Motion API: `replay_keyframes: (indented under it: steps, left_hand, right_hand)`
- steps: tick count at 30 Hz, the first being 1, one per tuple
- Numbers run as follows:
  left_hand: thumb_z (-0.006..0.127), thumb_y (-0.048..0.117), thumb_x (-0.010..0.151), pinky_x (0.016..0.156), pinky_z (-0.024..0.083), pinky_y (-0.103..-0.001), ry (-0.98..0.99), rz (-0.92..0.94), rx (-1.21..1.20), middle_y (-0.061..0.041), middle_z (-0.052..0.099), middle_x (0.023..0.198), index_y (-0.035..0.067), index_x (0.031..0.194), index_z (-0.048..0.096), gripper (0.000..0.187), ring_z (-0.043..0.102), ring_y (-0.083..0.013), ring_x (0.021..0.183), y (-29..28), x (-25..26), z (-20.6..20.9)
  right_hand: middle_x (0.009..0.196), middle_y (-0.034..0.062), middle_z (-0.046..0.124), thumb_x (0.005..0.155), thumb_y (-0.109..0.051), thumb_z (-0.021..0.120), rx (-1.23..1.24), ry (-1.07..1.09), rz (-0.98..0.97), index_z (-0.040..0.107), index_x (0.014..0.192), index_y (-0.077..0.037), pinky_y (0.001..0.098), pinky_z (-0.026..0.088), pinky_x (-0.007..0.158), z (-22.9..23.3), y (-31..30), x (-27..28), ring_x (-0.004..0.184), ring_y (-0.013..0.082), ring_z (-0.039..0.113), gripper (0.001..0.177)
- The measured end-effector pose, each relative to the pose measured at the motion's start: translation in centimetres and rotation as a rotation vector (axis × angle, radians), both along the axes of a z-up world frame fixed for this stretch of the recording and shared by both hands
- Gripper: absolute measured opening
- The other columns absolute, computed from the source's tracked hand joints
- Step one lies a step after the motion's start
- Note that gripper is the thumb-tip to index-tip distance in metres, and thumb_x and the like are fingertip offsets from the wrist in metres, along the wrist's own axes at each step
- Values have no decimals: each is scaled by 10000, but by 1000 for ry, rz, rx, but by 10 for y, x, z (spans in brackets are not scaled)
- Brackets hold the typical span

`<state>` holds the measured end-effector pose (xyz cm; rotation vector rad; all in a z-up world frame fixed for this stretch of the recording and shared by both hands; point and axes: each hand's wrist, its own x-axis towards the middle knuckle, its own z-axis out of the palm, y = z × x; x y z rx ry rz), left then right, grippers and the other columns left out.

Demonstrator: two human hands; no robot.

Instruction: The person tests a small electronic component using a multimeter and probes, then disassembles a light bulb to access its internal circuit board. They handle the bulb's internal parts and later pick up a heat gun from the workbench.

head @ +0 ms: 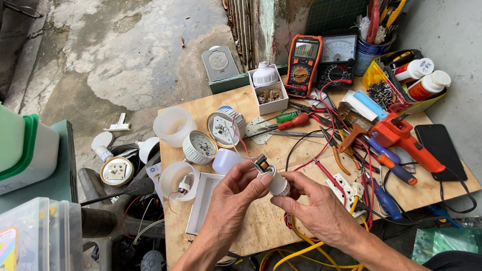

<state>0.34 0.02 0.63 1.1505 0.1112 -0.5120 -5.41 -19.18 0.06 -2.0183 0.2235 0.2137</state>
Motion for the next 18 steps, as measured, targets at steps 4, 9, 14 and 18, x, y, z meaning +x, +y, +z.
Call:
replay_keyframes:
  steps: [4, 9, 14, 18]
  left_hand:
    - [876, 150, 844, 1031, 596, -350, 6, -102, 41, -73, 829, 1226, 22, 1349, 818, 524, 727, -168, 1146, 11, 1, 23]
    - [870, 211, 843, 1014, 529, -285, 18, -219, 108, -67, 828, 1092, 8, 1353, 831, 550, 718, -164, 1030, 18, 2, 35]
    - [893, 152, 838, 909, 548, -298, 53, -166, 49, -80, 826, 1096, 4, 1252, 831, 444, 710, -173, 953, 14, -1, 28]
    - [936, 139, 825, 889, 510, -287, 62, -114, 42, -53, 807, 1017, 85, 1087, 753, 324, 678, -147, 888, 13, -1, 16]
  right_hand:
    - [1082, -80, 835, 978, -343, 767, 110, -9, 181, 808, 1383, -232, 253, 558, 927, 4, -11, 2, 972, 73, 708, 422]
    - [1140, 55, 860, 1016, -369, 675, 466, 144, 376, 781, 1300, -113, 300, 589, 856, 17, -14, 1, 906, 118, 743, 396]
    - [1129, 75, 897, 993, -344, 707, 443, 154, 320, 784, 1350, -99, 299, 625, 867, 9, -13, 0, 862, 127, 761, 440]
    - [1108, 80, 905, 1002, -298, 713, 439, 145, 302, 785, 1359, -93, 295, 634, 873, 3, -14, 0, 833, 127, 761, 417]
